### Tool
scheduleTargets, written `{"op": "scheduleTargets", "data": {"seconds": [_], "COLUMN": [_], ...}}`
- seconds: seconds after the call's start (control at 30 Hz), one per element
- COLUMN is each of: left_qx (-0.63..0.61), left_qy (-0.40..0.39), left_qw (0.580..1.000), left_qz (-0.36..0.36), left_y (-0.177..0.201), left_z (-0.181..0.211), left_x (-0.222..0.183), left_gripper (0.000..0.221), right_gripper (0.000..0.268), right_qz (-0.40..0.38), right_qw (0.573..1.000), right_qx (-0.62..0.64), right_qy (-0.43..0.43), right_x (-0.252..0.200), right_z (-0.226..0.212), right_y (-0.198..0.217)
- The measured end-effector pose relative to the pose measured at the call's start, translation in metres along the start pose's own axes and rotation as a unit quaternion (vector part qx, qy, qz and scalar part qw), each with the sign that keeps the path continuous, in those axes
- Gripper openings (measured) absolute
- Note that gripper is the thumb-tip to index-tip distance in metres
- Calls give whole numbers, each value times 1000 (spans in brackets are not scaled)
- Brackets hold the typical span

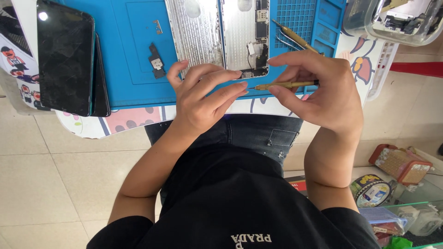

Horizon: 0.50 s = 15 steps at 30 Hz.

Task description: Repairing internal components of a mobile phone using hand tools.

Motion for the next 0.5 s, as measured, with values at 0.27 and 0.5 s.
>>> {"op": "scheduleTargets", "data": {"seconds": [0.27,0.5], "left_qx": [-40,-10], "left_qy": [10,60], "left_qw": [999,994], "left_qz": [13,90], "left_y": [15,64], "left_z": [-2,-42], "left_x": [1,6], "left_gripper": [17,18], "right_gripper": [39,27], "right_qz": [22,132], "right_qw": [1000,985], "right_qx": [17,88], "right_qy": [14,68], "right_x": [-1,5], "right_z": [1,11], "right_y": [-2,-21]}}
Point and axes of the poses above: each hand's wrist, its own x-axis towards the middle knuckle, its own y-axis out of the back of the hand, z = x × y, the point moved 7 cm from there along x, towards the middle knuckle, and after that the axes turned 15 degrees about y, right-handed, at the moved point
